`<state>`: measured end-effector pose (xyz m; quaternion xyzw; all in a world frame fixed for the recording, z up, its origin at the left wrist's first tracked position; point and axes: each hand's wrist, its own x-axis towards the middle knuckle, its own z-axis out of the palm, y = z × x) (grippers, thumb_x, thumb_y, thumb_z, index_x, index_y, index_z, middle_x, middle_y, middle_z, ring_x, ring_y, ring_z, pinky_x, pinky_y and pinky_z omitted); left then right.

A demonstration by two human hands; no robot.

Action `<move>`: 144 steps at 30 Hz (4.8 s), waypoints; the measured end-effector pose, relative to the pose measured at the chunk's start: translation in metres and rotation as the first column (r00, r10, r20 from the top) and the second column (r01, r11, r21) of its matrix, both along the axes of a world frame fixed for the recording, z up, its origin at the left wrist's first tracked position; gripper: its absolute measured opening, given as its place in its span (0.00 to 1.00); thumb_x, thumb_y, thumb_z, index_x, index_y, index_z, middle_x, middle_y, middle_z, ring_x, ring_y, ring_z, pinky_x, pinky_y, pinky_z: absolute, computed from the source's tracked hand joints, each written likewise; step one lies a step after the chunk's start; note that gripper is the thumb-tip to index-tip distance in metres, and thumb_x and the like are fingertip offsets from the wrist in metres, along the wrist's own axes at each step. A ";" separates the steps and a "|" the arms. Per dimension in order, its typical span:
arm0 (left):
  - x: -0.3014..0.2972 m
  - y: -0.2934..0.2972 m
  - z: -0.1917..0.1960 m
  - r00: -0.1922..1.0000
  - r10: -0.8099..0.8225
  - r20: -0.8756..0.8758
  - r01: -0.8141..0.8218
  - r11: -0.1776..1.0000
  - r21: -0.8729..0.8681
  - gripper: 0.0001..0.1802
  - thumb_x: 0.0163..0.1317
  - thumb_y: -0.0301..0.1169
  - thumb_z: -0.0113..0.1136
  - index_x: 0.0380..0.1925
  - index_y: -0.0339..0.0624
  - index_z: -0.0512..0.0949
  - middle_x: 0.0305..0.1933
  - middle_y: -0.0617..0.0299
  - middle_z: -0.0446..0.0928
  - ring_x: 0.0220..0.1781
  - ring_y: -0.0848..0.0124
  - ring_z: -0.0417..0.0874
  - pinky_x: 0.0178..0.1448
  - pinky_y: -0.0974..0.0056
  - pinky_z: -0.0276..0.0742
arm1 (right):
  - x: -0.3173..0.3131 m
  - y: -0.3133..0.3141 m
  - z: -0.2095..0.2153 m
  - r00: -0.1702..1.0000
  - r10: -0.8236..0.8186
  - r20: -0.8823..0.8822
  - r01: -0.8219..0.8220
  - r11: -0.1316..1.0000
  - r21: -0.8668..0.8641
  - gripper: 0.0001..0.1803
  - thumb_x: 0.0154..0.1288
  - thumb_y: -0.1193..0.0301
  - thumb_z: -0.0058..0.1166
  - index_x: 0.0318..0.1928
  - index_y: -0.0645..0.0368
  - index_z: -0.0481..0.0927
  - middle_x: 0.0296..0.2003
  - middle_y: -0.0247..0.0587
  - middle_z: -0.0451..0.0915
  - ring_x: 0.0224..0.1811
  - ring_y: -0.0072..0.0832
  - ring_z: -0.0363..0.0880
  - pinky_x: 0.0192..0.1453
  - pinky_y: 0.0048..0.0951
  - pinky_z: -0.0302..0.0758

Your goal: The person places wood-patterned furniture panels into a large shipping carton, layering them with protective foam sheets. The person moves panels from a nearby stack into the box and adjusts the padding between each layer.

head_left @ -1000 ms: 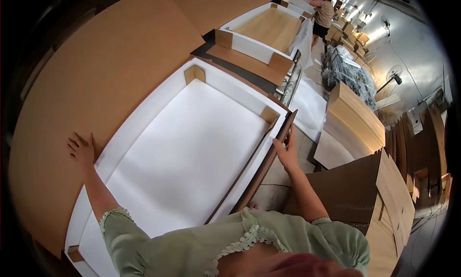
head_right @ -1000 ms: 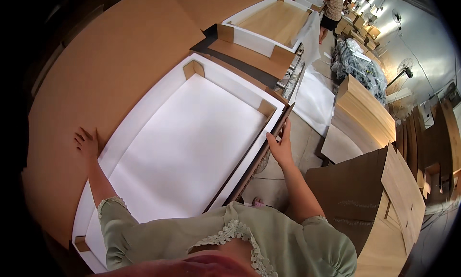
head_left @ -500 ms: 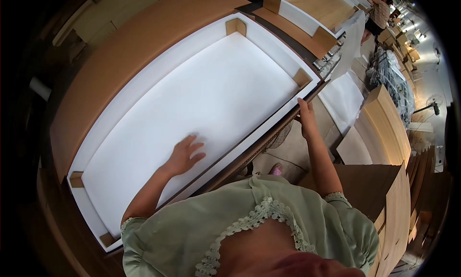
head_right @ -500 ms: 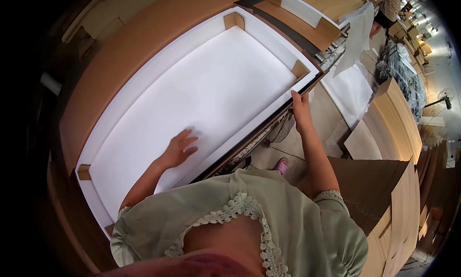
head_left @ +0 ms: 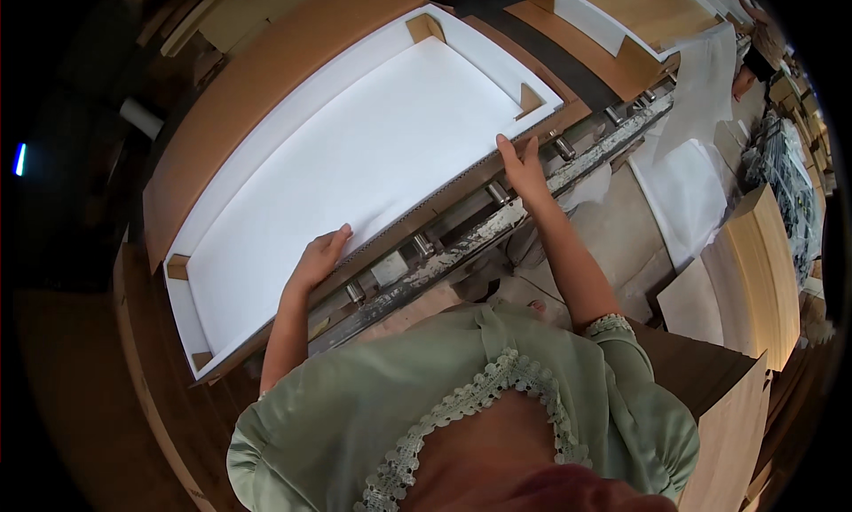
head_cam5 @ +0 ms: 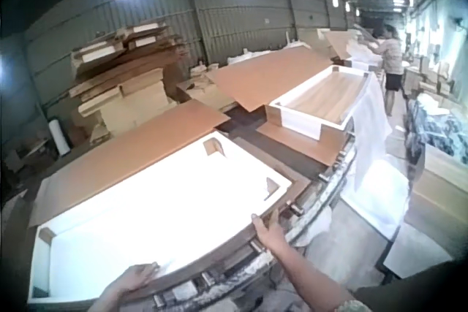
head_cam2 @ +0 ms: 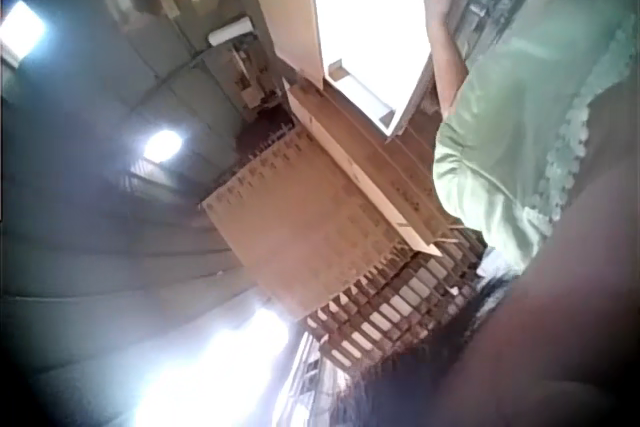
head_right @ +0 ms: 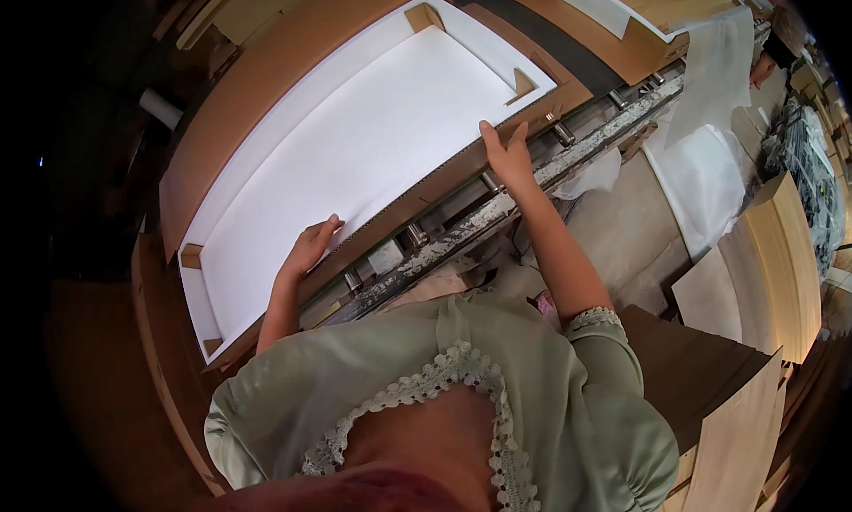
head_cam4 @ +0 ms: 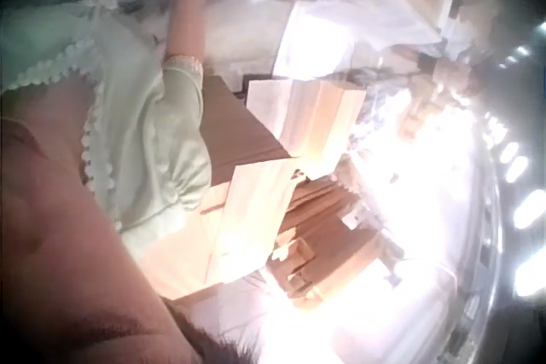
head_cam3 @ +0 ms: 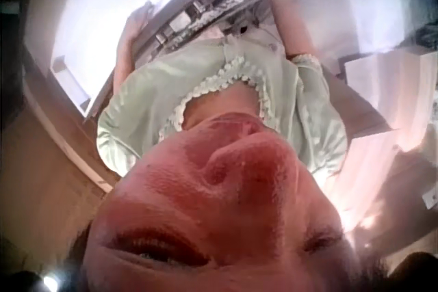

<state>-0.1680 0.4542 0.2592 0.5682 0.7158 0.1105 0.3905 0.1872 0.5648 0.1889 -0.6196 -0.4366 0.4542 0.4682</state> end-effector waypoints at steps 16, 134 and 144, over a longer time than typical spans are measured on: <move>0.168 0.020 -0.033 0.704 0.192 -0.684 0.282 0.808 0.517 0.25 0.48 0.53 0.62 0.38 0.45 0.79 0.35 0.58 0.80 0.35 0.57 0.80 0.37 0.56 0.75 | 0.324 -0.158 -0.170 0.893 -0.408 0.190 0.450 0.812 -0.371 0.16 0.59 0.64 0.47 0.37 0.65 0.77 0.29 0.41 0.78 0.32 0.26 0.76 0.35 0.27 0.72; -0.391 -0.121 -0.080 -0.017 0.505 0.863 -0.990 0.112 -0.085 0.13 0.59 0.28 0.51 0.43 0.33 0.70 0.37 0.54 0.73 0.39 0.66 0.75 0.43 0.62 0.76 | -0.209 -0.050 0.036 0.524 -0.202 -0.827 -0.170 0.927 -0.334 0.28 0.61 0.73 0.49 0.57 0.70 0.53 0.55 0.60 0.56 0.53 0.46 0.64 0.56 0.38 0.70; -0.414 -0.121 -0.102 -0.185 0.620 0.762 -0.979 -0.184 -0.088 0.11 0.53 0.28 0.53 0.34 0.32 0.74 0.36 0.54 0.74 0.38 0.61 0.76 0.42 0.57 0.77 | -0.143 0.029 0.024 0.999 0.012 -0.034 -0.014 0.999 -0.047 0.32 0.58 0.63 0.48 0.60 0.65 0.59 0.58 0.56 0.60 0.58 0.41 0.63 0.57 0.38 0.65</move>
